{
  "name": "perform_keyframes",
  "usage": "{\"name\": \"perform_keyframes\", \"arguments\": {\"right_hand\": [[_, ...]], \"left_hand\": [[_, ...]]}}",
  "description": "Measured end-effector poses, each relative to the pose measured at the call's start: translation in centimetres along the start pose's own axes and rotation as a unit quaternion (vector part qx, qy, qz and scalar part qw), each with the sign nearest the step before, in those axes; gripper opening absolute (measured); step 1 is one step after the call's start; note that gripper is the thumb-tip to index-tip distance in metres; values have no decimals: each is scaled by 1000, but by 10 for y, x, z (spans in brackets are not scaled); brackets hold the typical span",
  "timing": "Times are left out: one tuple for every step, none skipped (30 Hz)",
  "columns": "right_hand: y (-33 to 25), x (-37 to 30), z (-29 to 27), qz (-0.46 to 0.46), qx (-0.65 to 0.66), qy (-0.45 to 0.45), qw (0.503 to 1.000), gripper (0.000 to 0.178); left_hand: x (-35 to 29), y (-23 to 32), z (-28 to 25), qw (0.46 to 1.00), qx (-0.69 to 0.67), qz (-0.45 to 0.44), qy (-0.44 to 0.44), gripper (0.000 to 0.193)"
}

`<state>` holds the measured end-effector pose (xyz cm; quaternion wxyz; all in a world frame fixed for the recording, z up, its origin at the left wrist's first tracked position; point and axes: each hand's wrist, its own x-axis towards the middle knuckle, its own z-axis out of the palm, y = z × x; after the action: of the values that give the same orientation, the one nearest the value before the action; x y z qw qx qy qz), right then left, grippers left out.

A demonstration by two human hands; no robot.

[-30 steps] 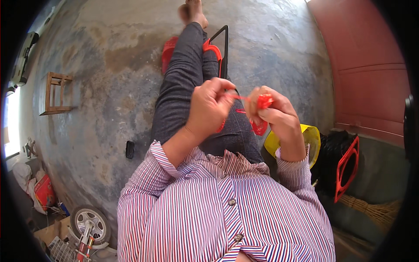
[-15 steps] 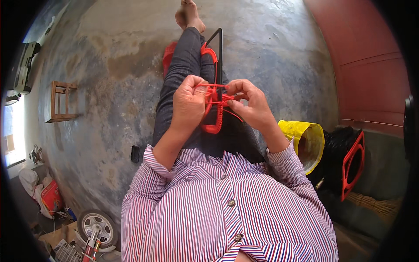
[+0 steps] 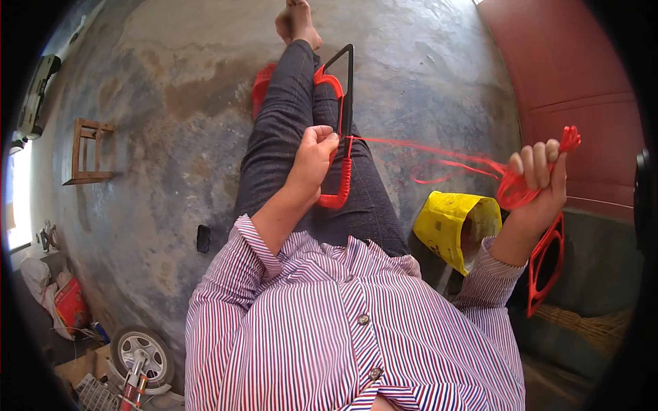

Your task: Weaving red plastic cord around a circular black frame to create a chair or stool seat.

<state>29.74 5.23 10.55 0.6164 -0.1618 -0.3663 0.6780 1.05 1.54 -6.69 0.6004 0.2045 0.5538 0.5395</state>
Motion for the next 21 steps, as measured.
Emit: {"name": "perform_keyframes", "arguments": {"right_hand": [[4,-8,7,14,-36,15,999,21],[6,-17,11,28,-72,30,997,23],[5,-26,11,31,-74,28,996,23],[5,-38,10,53,-136,27,989,23],[5,-48,8,75,-198,26,977,24],[1,-57,3,76,-198,27,977,24],[-5,-65,-5,95,-209,43,972,25],[-8,-73,-9,114,-219,59,967,27],[-7,-79,-10,115,-220,59,967,27],[-6,-84,-11,145,-229,67,960,27],[-6,-88,-10,175,-239,75,952,27],[-10,-92,-11,181,-243,73,950,25],[-14,-93,-14,181,-243,71,950,25],[-19,-93,-20,153,-240,82,955,25],[-25,-95,-28,123,-235,94,960,24],[-31,-90,-40,100,-248,86,960,24],[-37,-83,-60,100,-249,85,959,24],[-42,-79,-84,61,-170,134,974,25],[-40,-76,-103,23,-88,179,980,26],[-31,-74,-119,8,-61,226,972,26],[-23,-71,-131,-7,-36,272,962,26]], "left_hand": [[2,0,0,999,-3,-29,-21,20],[3,0,0,997,-7,-58,-42,25],[6,-3,-2,997,-9,-57,-41,25],[10,-6,-6,995,-41,-66,-62,25],[12,-9,-11,991,-72,-75,-83,26],[13,-6,-13,991,-72,-76,-83,26],[11,0,-14,986,-99,-90,-98,27],[10,5,-14,980,-125,-104,-112,28],[9,6,-11,980,-126,-105,-112,28],[7,6,-8,984,-113,-101,-97,28],[6,5,-6,987,-99,-96,-81,28],[5,5,-6,987,-99,-95,-81,28],[5,4,-7,986,-99,-94,-91,29],[4,4,-8,986,-98,-93,-101,30],[4,3,-8,986,-97,-92,-101,30],[4,2,-9,986,-86,-82,-113,30],[4,1,-10,987,-74,-73,-124,31],[5,1,-11,986,-74,-74,-126,31],[7,2,-14,984,-85,-86,-129,33],[8,2,-14,982,-96,-99,-133,36],[4,4,-11,981,-96,-98,-134,36]]}}
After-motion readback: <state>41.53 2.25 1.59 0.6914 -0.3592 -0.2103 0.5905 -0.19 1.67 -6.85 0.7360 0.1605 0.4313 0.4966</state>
